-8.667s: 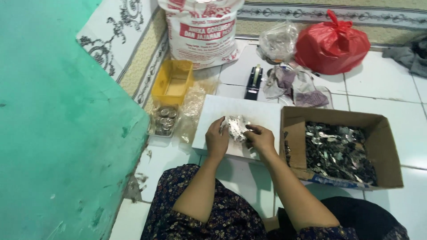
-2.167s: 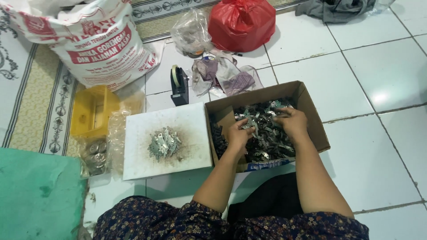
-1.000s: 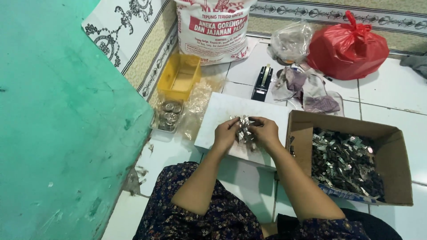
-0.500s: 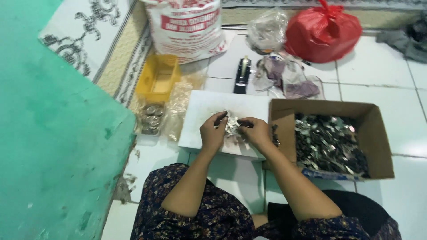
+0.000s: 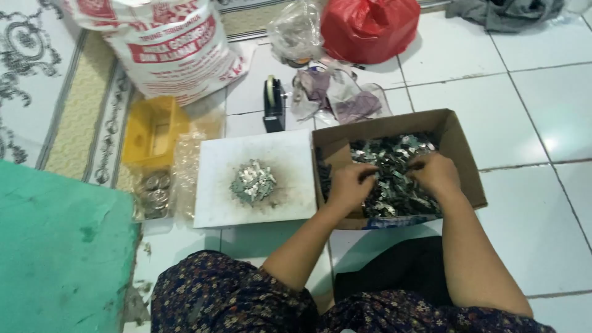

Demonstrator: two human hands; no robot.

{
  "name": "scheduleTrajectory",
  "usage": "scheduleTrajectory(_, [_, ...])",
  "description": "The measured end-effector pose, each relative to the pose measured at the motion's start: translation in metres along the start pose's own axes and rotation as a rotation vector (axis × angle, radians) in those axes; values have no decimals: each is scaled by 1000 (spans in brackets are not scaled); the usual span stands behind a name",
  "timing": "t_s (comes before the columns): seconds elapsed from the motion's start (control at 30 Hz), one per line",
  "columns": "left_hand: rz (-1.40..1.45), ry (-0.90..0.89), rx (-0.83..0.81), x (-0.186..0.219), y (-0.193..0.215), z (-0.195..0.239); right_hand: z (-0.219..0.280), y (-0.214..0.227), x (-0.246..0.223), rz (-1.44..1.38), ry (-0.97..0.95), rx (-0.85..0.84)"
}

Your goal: The person sits on the floor and sorts small metal pieces from a cardboard box onto a white board. They pick up pieces, separate them, and place them on the board, occasionally gathering them into a small pile.

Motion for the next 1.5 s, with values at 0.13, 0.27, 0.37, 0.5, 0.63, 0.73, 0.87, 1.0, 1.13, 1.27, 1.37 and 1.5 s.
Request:
scheduleTrajectory(0.13, [-171,-17,-178,-13,-65,-19,-20,-43,73,56,-211,-69])
scheduleTrajectory(0.27, [-468,-160,-338,-27,-112,-23,-45,-70,101,171,-303,-190])
scheduleTrajectory(0.37, [-672,-258,-359,-29,-120,-26,-49,-72,95,214,-322,-235])
scheduleTrajectory(0.5, [-823,-319,-274,-37,-125,-33,-45,-67,89,210,-294,-289])
scheduleTrajectory(0.63, [-831,-311,-304,-48,-126,-35,-14,-28,52,128,-293,-312])
scheduleTrajectory(0.73, [-804,-267,-313,-39,-118,-31,-20,-35,62,87,-321,-320])
scheduleTrajectory(0.87, [-700,-143,-330,-8,-98,-23,-15,-20,56,-27,-248,-310])
scheduleTrajectory(1.0, [-484,65,-249,-31,-95,-34,-33,-29,79,-275,-187,-170])
scheduleTrajectory(1.13, [-253,159,-184,-55,-96,-43,-55,-45,103,-365,-157,-67])
scheduleTrajectory(1.27, [237,385,-90,-49,-91,-40,-47,-31,89,-498,-25,-39])
scheduleTrajectory(1.37, [400,495,-31,-37,-86,-38,-37,-24,79,-603,14,-28])
scheduleTrajectory(1.5, [403,503,-26,-27,-77,-35,-40,-26,89,-567,-79,4])
Point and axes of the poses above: each hand's wrist, its own z-axis away from the middle knuckle, its own y-axis out of the back of the hand, x = y × z, the point moved 1 cm from there along -z, towards the middle knuckle, and after that the axes turned 4 degrees about -x, right-handed, at the moved point
